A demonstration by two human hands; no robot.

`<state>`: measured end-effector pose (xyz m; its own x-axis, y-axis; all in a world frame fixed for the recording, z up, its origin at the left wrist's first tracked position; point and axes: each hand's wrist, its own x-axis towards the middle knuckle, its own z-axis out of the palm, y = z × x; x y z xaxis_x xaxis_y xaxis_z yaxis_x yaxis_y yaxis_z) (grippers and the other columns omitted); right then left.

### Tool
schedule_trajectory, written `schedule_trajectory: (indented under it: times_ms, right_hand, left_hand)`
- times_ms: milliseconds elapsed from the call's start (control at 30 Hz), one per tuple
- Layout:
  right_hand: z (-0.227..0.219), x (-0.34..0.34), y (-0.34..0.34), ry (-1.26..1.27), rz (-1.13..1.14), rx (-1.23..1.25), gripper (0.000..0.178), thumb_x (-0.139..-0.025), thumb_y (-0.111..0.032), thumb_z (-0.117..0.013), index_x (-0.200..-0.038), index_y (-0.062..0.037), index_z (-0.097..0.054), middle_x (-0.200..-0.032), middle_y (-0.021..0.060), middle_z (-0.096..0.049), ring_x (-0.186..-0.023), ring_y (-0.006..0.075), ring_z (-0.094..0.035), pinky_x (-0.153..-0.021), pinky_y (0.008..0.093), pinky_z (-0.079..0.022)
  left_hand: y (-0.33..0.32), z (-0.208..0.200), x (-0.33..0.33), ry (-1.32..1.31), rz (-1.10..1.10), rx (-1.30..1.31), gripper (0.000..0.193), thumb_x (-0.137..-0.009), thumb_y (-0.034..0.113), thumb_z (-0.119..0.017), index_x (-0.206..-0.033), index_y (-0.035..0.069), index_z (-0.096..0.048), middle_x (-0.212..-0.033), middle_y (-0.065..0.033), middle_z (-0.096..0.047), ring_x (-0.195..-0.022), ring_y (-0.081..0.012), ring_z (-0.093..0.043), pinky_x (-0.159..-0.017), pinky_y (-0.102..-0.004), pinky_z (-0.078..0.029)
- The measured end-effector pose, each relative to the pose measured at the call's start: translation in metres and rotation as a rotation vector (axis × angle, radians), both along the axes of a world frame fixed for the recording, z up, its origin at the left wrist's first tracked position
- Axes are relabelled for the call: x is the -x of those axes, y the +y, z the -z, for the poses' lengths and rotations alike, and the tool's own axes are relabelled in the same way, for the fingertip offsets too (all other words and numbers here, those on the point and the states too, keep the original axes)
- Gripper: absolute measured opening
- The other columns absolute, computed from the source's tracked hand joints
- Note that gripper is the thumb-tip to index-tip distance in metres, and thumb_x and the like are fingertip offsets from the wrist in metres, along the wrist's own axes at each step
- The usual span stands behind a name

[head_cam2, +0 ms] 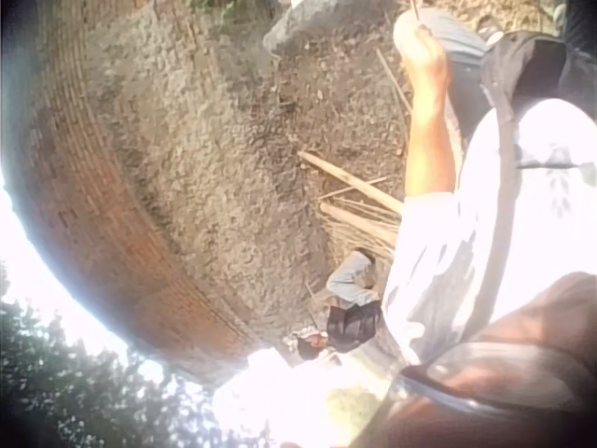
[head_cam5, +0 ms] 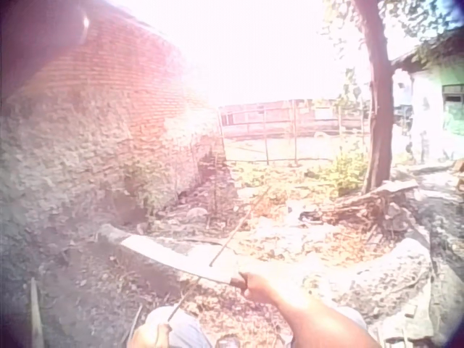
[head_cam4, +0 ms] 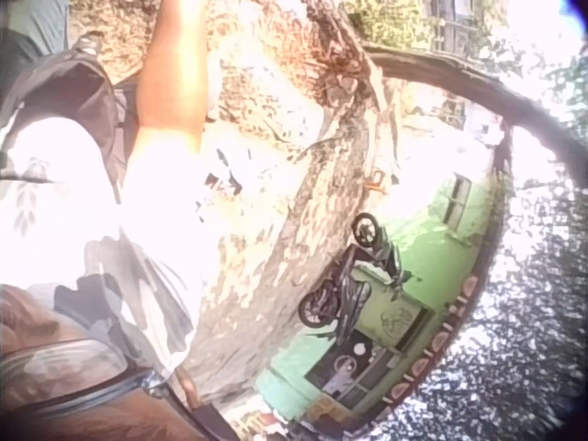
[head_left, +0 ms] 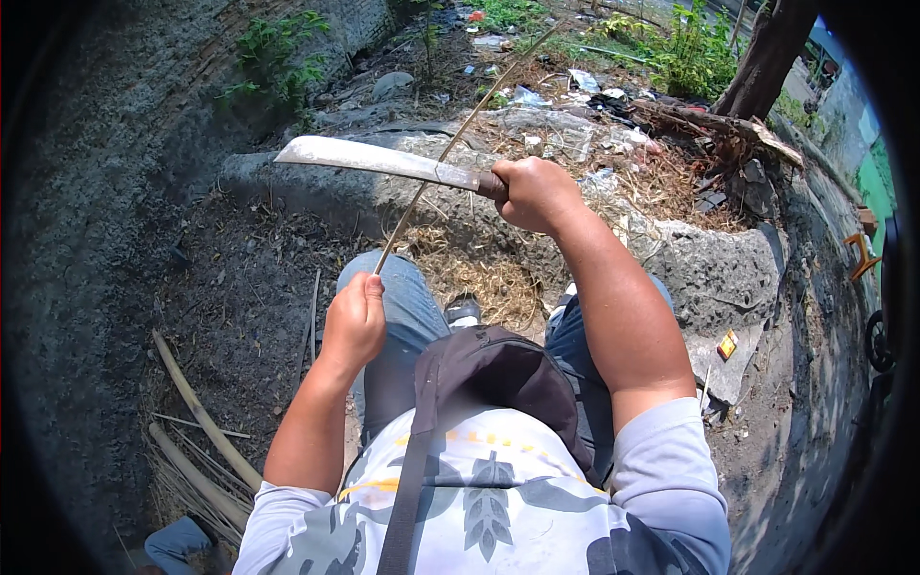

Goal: The person shaves and scrapes a bamboo strip using a machete.

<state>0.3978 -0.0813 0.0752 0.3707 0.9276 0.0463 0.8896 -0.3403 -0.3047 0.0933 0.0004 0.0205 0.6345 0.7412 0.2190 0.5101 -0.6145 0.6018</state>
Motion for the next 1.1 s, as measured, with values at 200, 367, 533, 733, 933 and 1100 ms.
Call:
schedule_trajectory:
  times_ms: [200,367,533,733,933,1100]
  right_hand:
    - [0.01,0.007,0.0,-0.026,-0.086,-0.029,0.022,-0.077,-0.015,-0.068,-0.099,-0.0145,-0.071,-0.097,0.0129,-0.073,-0.096,0.0328,-0.071,-0.084,0.0459,-0.057]
    - [0.006,0.01,0.003,-0.121,-0.216,0.027,0.025,-0.075,-0.016,-0.071,-0.1,-0.0157,-0.072,-0.095,0.0122,-0.073,-0.093,0.0327,-0.071,-0.082,0.0454,-0.057]
    - [0.021,-0.016,0.001,0.02,0.067,0.07,0.024,-0.076,-0.011,-0.066,-0.098,-0.0169,-0.074,-0.098,0.0122,-0.074,-0.095,0.0304,-0.072,-0.084,0.0444,-0.057]
    - [0.022,0.01,0.004,-0.055,-0.099,-0.059,0.018,-0.074,-0.015,-0.067,-0.092,-0.0155,-0.07,-0.089,0.0129,-0.072,-0.089,0.0349,-0.071,-0.077,0.0478,-0.056]
    - [0.03,-0.009,0.008,-0.15,-0.043,-0.147,0.015,-0.076,-0.016,-0.067,-0.091,-0.0153,-0.069,-0.085,0.0133,-0.072,-0.085,0.0357,-0.071,-0.076,0.0475,-0.056]
    - [0.05,-0.087,-0.008,0.258,0.542,-0.094,0.024,-0.083,-0.02,-0.063,-0.103,-0.0103,-0.072,-0.102,0.0168,-0.074,-0.095,0.0332,-0.072,-0.083,0.0438,-0.056]
  left_hand:
    - [-0.003,-0.001,0.0,0.012,-0.008,-0.029,0.036,-0.108,0.029,-0.042,-0.095,0.0,-0.058,-0.079,-0.0254,-0.064,-0.077,-0.0485,-0.061,-0.068,-0.053,-0.046]
    - [-0.005,-0.003,0.009,0.05,-0.006,-0.035,0.036,-0.108,0.028,-0.043,-0.094,-0.001,-0.058,-0.08,-0.0265,-0.064,-0.078,-0.05,-0.06,-0.069,-0.0532,-0.046]
    - [0.0,-0.007,0.006,0.069,0.018,0.056,0.036,-0.108,0.027,-0.042,-0.093,-0.001,-0.058,-0.079,-0.0258,-0.063,-0.078,-0.0491,-0.06,-0.069,-0.0518,-0.046]
    - [0.001,0.008,0.008,0.039,-0.041,0.104,0.035,-0.108,0.026,-0.042,-0.095,-0.001,-0.061,-0.084,-0.0265,-0.066,-0.081,-0.0477,-0.063,-0.072,-0.0501,-0.048]
    - [0.003,0.0,0.01,0.037,-0.023,0.079,0.034,-0.107,0.026,-0.043,-0.096,-0.001,-0.062,-0.083,-0.026,-0.065,-0.081,-0.0469,-0.063,-0.072,-0.0493,-0.048]
    - [0.004,0.003,0.051,0.106,-0.081,0.072,0.033,-0.107,0.026,-0.045,-0.097,-0.001,-0.061,-0.082,-0.0249,-0.065,-0.08,-0.0463,-0.063,-0.07,-0.0496,-0.048]
